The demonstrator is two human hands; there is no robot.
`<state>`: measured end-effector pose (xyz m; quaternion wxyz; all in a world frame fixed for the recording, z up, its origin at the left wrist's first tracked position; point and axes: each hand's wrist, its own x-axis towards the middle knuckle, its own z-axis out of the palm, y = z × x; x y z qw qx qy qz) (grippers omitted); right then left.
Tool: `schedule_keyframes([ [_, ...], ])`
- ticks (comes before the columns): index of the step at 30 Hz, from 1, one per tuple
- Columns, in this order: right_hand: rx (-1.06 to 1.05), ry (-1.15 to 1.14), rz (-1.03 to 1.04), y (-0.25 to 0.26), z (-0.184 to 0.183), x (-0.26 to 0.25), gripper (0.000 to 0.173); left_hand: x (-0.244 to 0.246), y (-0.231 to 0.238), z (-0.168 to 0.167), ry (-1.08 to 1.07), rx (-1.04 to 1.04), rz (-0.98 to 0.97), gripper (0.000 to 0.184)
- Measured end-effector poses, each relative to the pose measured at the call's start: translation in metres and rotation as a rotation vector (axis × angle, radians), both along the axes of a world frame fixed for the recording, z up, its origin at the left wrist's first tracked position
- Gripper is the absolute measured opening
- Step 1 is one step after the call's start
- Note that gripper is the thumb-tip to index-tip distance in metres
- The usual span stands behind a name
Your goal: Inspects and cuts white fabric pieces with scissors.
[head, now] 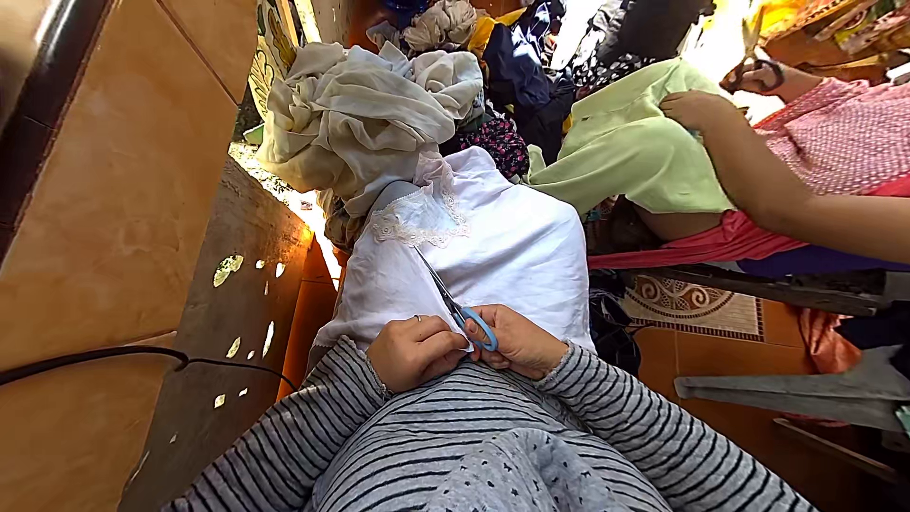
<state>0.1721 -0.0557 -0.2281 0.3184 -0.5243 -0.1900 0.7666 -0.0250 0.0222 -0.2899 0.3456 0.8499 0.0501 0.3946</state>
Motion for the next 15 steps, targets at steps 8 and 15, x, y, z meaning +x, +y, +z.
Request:
schedule_keyframes([
  [8,0.081,-0.031,0.004,0.014,-0.011,-0.005,0.011,0.0,0.0,0.001,0.013,0.013,-0.013,0.015],
  [15,0.073,-0.039,-0.014,0.019,-0.017,-0.007,0.01,0.0,0.001,0.001,0.011,0.008,-0.014,0.015],
])
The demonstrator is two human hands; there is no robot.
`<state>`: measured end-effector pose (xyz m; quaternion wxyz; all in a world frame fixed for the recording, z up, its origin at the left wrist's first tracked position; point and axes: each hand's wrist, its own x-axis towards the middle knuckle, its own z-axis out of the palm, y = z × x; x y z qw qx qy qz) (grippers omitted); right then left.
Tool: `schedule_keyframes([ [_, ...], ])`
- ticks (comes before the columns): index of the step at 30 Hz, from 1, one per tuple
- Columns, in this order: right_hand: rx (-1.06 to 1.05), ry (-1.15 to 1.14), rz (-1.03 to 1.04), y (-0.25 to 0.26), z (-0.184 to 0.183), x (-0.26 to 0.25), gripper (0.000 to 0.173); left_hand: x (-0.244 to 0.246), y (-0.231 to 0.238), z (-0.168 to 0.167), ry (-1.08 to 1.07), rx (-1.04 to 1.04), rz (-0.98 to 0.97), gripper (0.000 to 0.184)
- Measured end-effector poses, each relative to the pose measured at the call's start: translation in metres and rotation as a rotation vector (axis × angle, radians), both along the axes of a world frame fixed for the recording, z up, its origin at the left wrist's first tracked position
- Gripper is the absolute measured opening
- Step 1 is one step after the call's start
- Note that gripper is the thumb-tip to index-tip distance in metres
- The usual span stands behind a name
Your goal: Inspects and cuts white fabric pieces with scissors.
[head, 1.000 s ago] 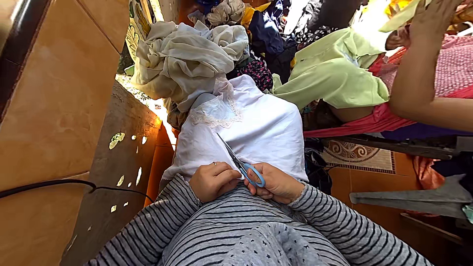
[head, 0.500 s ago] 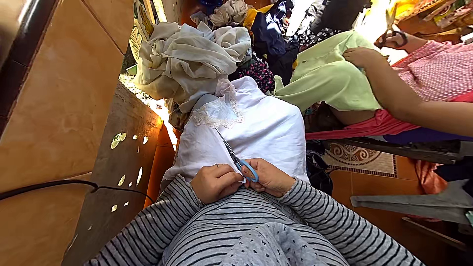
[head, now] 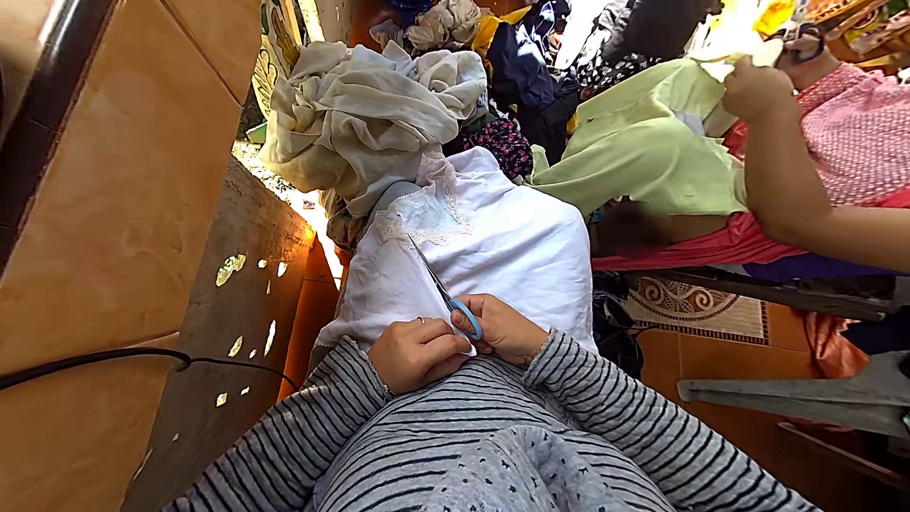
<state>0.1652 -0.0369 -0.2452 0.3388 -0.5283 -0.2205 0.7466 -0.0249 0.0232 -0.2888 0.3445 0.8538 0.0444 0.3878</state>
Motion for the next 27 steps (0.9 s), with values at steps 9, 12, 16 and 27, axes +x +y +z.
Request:
schedule_keyframes([
  [9,0.028,-0.018,-0.013,0.012,-0.01,-0.002,0.013,-0.001,0.001,0.0,0.031,-0.031,-0.068,0.016],
  [12,0.029,-0.034,-0.025,0.01,-0.013,-0.002,0.011,-0.006,0.006,0.001,-0.009,-0.16,0.083,0.024],
  [16,0.044,-0.056,-0.019,0.007,-0.017,-0.001,0.01,-0.014,0.038,0.0,0.182,-0.434,0.66,0.041],
  [27,0.021,0.059,-0.02,0.004,-0.027,0.003,0.015,-0.038,0.086,-0.028,0.201,-0.869,0.999,0.023],
])
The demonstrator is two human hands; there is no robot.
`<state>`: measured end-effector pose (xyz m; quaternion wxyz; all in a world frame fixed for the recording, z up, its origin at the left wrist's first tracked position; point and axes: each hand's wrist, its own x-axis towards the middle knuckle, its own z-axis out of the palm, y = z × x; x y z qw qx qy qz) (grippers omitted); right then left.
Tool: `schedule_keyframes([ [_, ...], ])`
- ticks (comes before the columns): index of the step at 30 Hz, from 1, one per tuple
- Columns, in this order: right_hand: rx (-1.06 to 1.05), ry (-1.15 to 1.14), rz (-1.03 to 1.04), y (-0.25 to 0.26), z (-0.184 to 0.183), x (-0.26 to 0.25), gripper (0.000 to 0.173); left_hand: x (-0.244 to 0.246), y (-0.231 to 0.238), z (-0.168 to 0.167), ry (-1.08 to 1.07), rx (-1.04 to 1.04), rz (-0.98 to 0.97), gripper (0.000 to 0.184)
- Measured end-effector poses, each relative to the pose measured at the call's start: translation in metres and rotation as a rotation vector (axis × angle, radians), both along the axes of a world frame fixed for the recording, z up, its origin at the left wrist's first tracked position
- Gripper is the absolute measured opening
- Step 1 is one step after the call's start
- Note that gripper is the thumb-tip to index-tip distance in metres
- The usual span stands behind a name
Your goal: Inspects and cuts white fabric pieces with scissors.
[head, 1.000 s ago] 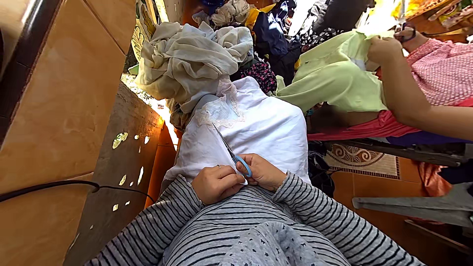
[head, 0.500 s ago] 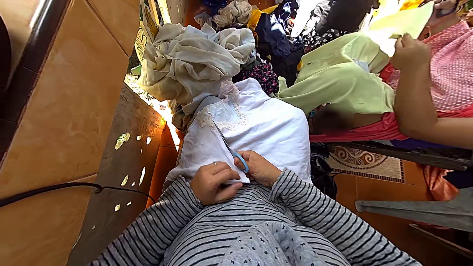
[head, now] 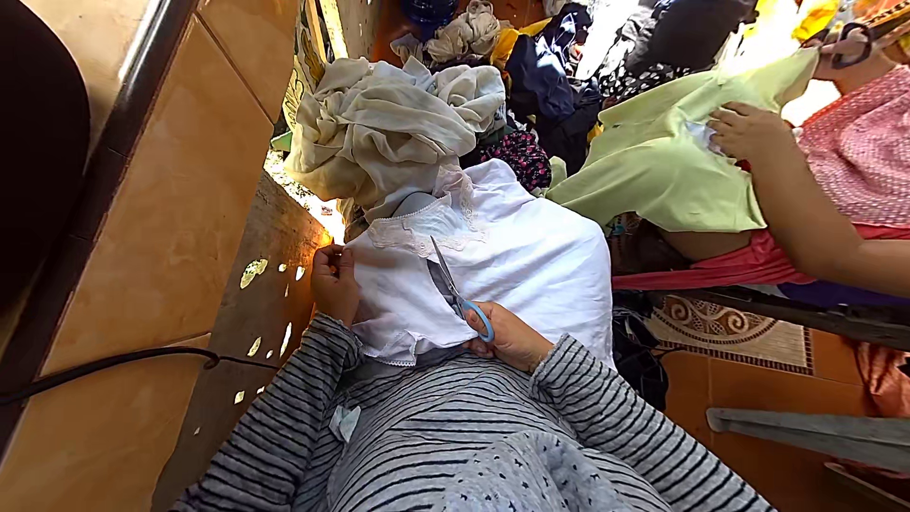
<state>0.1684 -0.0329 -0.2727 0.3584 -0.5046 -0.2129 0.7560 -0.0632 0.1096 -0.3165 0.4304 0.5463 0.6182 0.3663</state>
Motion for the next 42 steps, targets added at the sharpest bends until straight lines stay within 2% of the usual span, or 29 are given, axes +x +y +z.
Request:
schedule_keyframes([
  [3,-0.032,0.004,0.013,0.001,0.001,0.001,0.017,-0.008,0.007,0.003,0.134,-0.196,-0.139,0.03],
  [5,-0.043,0.009,0.022,0.002,0.002,0.002,0.018,-0.005,0.004,0.007,0.22,-0.22,-0.156,0.037],
  [6,-0.046,0.012,0.024,0.001,0.001,0.002,0.018,-0.003,0.0,0.009,0.241,-0.137,-0.163,0.042],
  [8,-0.05,0.018,0.029,0.002,0.002,0.003,0.018,0.0,-0.01,0.008,0.236,0.162,-0.234,0.039],
  [10,-0.059,0.019,0.03,0.002,0.002,0.003,0.019,0.006,-0.018,0.017,0.206,0.366,-0.424,0.03],
  [13,-0.059,0.02,0.029,0.003,0.001,0.002,0.019,0.021,-0.032,0.039,0.23,0.383,-0.798,0.027],
  [15,-0.053,0.014,0.02,0.003,0.001,0.001,0.019,0.029,-0.039,0.046,0.298,0.403,-0.909,0.025],
  [17,-0.056,-0.001,0.02,0.003,0.004,0.001,0.019,0.032,-0.041,0.045,0.359,0.415,-0.922,0.02],
  [20,-0.065,-0.014,0.031,0.002,0.005,0.002,0.02,0.028,-0.038,0.036,0.314,0.456,-0.895,0.017],
  [25,-0.05,-0.001,0.051,0.002,0.003,0.003,0.021,0.016,-0.037,0.022,0.018,0.5,-0.769,0.016],
  [30,-0.061,0.044,0.221,-0.001,0.013,0.021,0.033,0.004,-0.038,0.015,-0.221,0.52,-0.701,0.02],
  [34,-0.047,0.106,0.344,-0.006,0.026,0.042,0.046,0.004,-0.043,0.007,-0.331,0.588,-0.654,0.013],
  [38,-0.037,0.095,0.326,-0.009,0.029,0.051,0.045,0.006,-0.044,0.003,-0.272,0.584,-0.707,0.014],
  [42,-0.041,0.146,0.275,-0.014,0.021,0.05,0.05,0.015,-0.031,0.03,0.045,0.418,-0.725,0.027],
])
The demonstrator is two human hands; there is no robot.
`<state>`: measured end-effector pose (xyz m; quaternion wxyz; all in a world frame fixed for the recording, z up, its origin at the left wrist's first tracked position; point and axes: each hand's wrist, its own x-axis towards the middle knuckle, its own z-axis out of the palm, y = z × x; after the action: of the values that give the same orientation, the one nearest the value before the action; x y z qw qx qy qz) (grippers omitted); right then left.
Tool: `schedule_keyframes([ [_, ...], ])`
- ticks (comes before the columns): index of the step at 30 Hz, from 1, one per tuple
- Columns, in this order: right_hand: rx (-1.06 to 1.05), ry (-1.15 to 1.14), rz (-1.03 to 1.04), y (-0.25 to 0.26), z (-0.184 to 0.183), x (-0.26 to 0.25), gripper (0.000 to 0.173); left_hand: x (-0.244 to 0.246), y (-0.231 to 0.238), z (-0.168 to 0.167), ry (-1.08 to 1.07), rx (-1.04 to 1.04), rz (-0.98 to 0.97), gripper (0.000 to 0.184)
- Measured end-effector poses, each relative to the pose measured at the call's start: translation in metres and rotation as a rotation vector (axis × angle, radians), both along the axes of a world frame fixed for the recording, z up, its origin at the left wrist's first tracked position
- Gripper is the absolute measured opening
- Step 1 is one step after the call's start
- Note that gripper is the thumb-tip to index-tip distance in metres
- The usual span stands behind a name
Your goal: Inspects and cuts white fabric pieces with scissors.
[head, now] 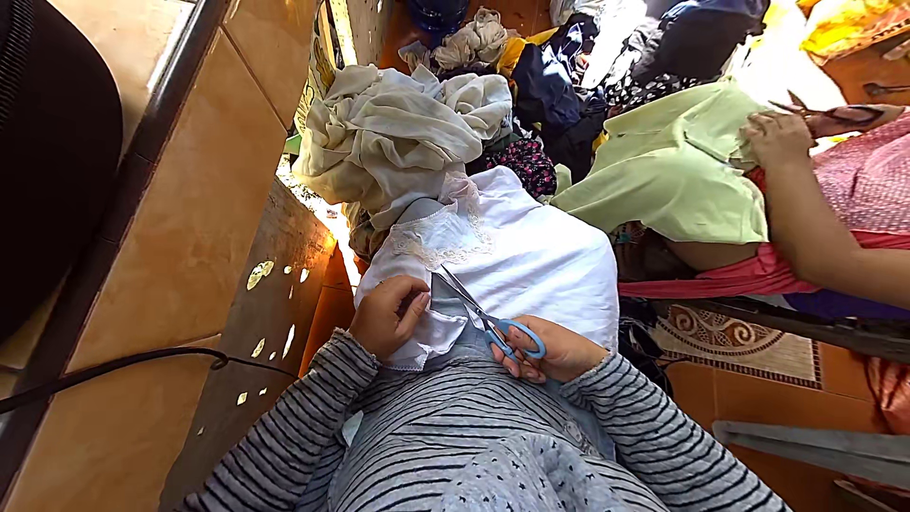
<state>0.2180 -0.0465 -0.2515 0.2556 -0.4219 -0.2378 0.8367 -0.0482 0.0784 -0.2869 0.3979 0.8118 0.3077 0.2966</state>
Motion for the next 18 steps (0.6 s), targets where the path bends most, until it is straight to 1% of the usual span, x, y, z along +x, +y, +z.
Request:
schedule_keyframes([
  [1,0.008,0.033,0.002,-0.002,-0.002,0.0,0.05,0.006,0.007,0.005,0.067,-0.02,0.039,0.028],
  [3,0.031,0.11,0.007,-0.005,-0.007,0.002,0.05,0.019,0.026,0.006,0.136,0.048,0.083,0.025],
  [5,0.067,0.194,-0.013,-0.009,-0.01,0.005,0.049,0.032,0.045,0.007,0.205,0.11,0.033,0.034],
  [6,0.09,0.242,-0.036,-0.013,-0.011,0.006,0.049,0.038,0.052,0.01,0.271,0.108,-0.016,0.039],
  [8,0.14,0.331,-0.084,-0.021,-0.014,0.01,0.046,0.051,0.061,0.021,0.426,0.043,-0.119,0.045],
  [9,0.165,0.38,-0.11,-0.027,-0.017,0.012,0.045,0.057,0.064,0.025,0.509,0.004,-0.156,0.046],
  [11,0.188,0.475,-0.181,-0.037,-0.025,0.014,0.044,0.068,0.07,0.036,0.682,-0.117,-0.197,0.042],
  [13,0.205,0.548,-0.246,-0.042,-0.032,0.014,0.045,0.075,0.077,0.039,0.773,-0.176,-0.229,0.036],
  [15,0.201,0.573,-0.27,-0.041,-0.032,0.014,0.047,0.076,0.082,0.036,0.769,-0.195,-0.266,0.031],
  [18,0.155,0.515,-0.277,-0.034,-0.021,0.012,0.05,0.071,0.082,0.034,0.612,-0.223,-0.251,0.026],
])
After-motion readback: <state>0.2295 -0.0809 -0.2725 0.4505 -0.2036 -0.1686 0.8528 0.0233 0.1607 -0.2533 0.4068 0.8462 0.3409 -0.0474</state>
